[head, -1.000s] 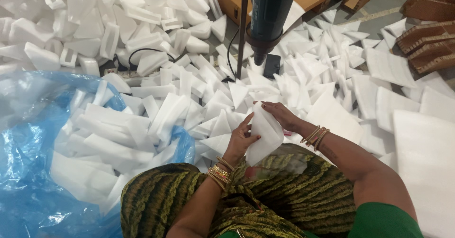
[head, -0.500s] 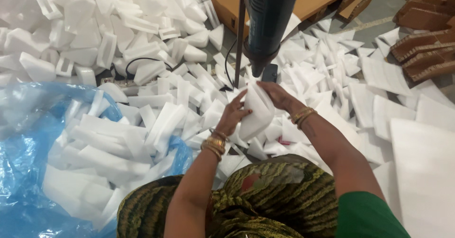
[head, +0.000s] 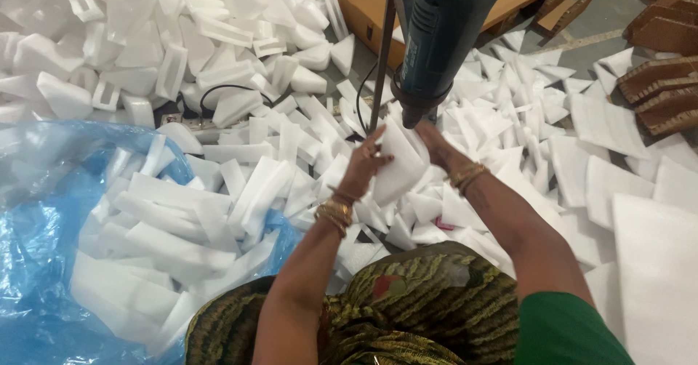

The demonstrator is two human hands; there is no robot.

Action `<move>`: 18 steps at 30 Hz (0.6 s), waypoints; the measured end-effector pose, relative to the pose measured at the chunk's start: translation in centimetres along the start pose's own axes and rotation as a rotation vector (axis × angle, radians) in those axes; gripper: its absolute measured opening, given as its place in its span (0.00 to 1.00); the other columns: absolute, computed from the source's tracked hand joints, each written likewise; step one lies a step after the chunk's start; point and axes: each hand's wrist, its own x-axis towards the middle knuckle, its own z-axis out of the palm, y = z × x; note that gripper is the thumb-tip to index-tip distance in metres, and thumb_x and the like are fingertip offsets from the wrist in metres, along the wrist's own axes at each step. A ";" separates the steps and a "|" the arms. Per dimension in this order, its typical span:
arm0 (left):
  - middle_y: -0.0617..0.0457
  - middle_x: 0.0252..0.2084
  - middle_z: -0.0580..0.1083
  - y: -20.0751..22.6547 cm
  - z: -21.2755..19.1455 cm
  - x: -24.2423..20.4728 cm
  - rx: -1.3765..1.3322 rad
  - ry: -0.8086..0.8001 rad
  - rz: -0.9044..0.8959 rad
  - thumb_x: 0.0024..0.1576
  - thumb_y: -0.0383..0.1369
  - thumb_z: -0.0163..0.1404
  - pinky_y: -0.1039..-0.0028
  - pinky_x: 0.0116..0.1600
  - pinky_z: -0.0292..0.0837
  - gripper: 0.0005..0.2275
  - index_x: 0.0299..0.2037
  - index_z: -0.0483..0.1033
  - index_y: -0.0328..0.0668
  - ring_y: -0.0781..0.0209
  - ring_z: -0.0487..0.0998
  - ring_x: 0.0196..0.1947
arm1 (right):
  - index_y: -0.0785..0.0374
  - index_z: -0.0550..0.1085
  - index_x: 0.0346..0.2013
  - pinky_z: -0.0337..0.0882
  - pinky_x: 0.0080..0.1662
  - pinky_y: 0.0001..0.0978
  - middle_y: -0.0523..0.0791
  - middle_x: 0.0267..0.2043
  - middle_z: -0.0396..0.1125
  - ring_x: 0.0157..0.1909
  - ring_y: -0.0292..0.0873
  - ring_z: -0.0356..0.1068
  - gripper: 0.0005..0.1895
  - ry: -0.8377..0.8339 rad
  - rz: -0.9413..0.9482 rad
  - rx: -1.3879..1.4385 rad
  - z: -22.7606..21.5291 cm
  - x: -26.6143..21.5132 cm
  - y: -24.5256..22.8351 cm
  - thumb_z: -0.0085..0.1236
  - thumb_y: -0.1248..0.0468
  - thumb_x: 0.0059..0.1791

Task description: The person sits on the floor and repeatedly picks up white foam pieces from a large pile. They hold each piece briefly and then place it into a blue plastic bag. The process is repetitive and involves handling the foam by hand.

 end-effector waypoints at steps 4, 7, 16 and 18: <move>0.48 0.56 0.70 -3.9 2.5 -5.0 -0.041 0.091 -0.003 0.55 0.15 0.51 0.73 0.52 0.76 0.34 0.74 0.61 0.42 0.61 0.72 0.48 | 0.61 0.67 0.64 0.75 0.51 0.37 0.48 0.53 0.71 0.49 0.42 0.73 0.22 0.062 0.098 -0.001 2.0 -5.4 2.7 0.41 0.53 0.60; 0.48 0.58 0.70 -5.6 4.0 -7.6 -0.026 0.091 -0.014 0.56 0.15 0.51 0.75 0.54 0.74 0.34 0.75 0.60 0.41 0.62 0.72 0.49 | 0.56 0.63 0.69 0.75 0.50 0.37 0.49 0.51 0.70 0.47 0.43 0.73 0.24 0.001 0.140 -0.042 4.6 -9.9 1.4 0.35 0.52 0.60; 0.47 0.66 0.69 -4.5 7.3 -13.2 0.057 0.003 -0.090 0.55 0.15 0.50 0.73 0.59 0.72 0.35 0.75 0.56 0.44 0.61 0.73 0.56 | 0.53 0.59 0.72 0.74 0.53 0.37 0.49 0.50 0.69 0.48 0.43 0.71 0.27 -0.023 0.102 -0.179 9.2 -17.8 -0.2 0.28 0.50 0.60; 0.46 0.69 0.66 -3.9 7.6 -14.2 0.074 -0.053 -0.079 0.56 0.16 0.49 0.72 0.63 0.70 0.36 0.76 0.54 0.45 0.60 0.71 0.61 | 0.54 0.58 0.72 0.74 0.54 0.36 0.49 0.51 0.69 0.49 0.43 0.72 0.27 -0.037 0.083 -0.204 9.4 -18.8 -0.1 0.27 0.49 0.60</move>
